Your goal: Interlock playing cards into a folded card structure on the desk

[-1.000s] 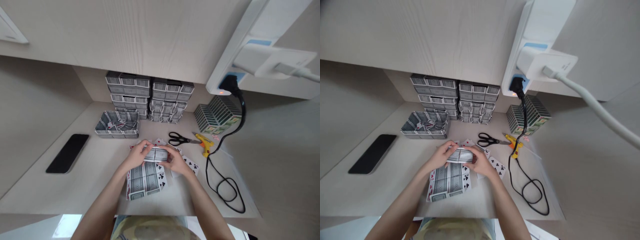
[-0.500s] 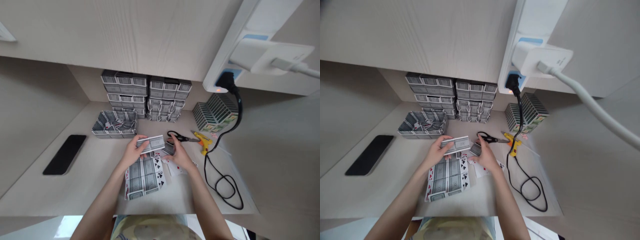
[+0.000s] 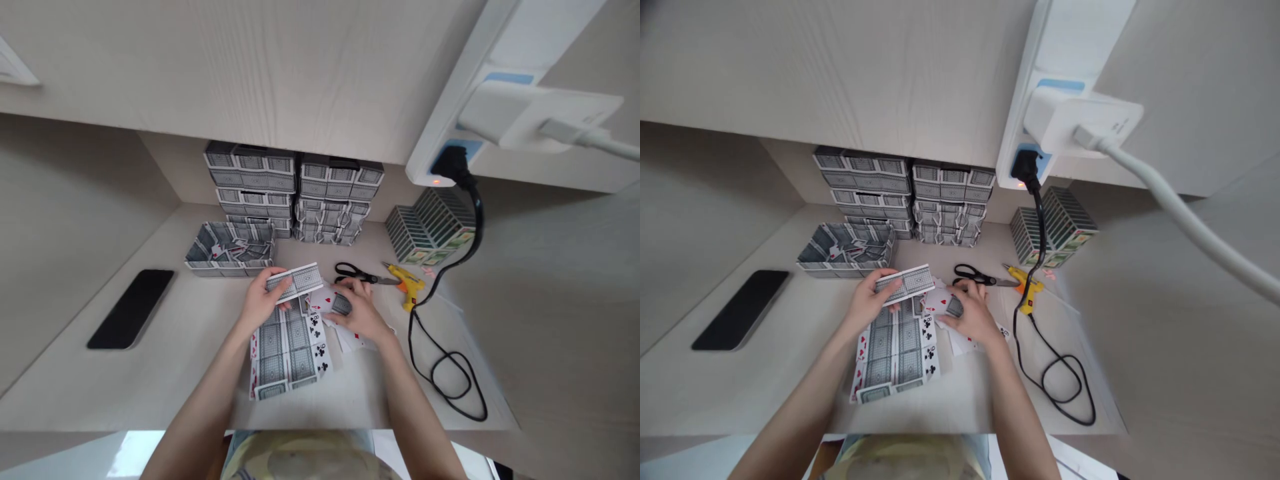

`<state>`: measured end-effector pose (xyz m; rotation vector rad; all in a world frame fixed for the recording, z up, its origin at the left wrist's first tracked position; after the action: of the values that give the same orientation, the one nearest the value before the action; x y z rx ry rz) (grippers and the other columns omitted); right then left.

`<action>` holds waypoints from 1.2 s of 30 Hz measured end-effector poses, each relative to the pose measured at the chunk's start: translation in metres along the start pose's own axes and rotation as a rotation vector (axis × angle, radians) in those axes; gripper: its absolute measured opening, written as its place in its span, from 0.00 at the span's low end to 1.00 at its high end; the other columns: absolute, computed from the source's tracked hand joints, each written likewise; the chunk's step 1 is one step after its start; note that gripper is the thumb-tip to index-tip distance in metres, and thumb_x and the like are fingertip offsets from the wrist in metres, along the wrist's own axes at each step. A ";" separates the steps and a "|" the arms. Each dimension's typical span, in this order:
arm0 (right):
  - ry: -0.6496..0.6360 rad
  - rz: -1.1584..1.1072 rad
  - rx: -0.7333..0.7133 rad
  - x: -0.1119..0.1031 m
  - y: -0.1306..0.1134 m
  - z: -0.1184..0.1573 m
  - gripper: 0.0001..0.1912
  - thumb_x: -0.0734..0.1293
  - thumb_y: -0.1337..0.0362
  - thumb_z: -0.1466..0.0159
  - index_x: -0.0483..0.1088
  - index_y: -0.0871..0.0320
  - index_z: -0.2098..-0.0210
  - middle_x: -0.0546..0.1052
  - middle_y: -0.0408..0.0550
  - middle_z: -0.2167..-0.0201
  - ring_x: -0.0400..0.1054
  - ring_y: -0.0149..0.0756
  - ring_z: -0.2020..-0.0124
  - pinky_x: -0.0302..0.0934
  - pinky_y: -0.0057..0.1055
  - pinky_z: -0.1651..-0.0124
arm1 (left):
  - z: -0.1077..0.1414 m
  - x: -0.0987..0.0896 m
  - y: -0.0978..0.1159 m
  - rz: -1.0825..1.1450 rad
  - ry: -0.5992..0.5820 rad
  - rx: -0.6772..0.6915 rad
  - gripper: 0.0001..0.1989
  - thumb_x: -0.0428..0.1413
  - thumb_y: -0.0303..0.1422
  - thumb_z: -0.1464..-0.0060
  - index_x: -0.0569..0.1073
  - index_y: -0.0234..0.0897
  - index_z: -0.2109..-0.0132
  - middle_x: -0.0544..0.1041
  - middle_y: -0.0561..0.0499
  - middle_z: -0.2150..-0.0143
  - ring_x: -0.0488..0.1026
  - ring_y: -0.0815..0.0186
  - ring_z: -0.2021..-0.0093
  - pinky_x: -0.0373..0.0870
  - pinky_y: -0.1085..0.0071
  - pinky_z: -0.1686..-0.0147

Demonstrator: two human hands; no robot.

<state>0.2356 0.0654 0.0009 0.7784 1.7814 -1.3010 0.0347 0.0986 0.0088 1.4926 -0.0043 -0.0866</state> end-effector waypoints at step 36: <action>0.332 -1.270 0.307 0.003 0.028 -0.004 0.18 0.62 0.53 0.44 0.66 0.56 0.58 0.74 0.51 0.59 0.68 0.39 0.61 0.63 0.36 0.61 | -0.003 -0.001 -0.006 0.077 -0.004 -0.023 0.17 0.57 0.40 0.55 0.65 0.36 0.60 0.70 0.57 0.82 0.67 0.68 0.85 0.65 0.73 0.85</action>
<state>0.2562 0.0775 -0.0137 -0.1345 2.4851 -2.3711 0.0332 0.1011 0.0026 1.4678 -0.0637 -0.0279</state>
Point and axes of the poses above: each hand's wrist, its own z-axis away from the middle knuckle, its own x-axis out of the palm, y = z × x, the point moved 10 cm from there along -z, towards the middle knuckle
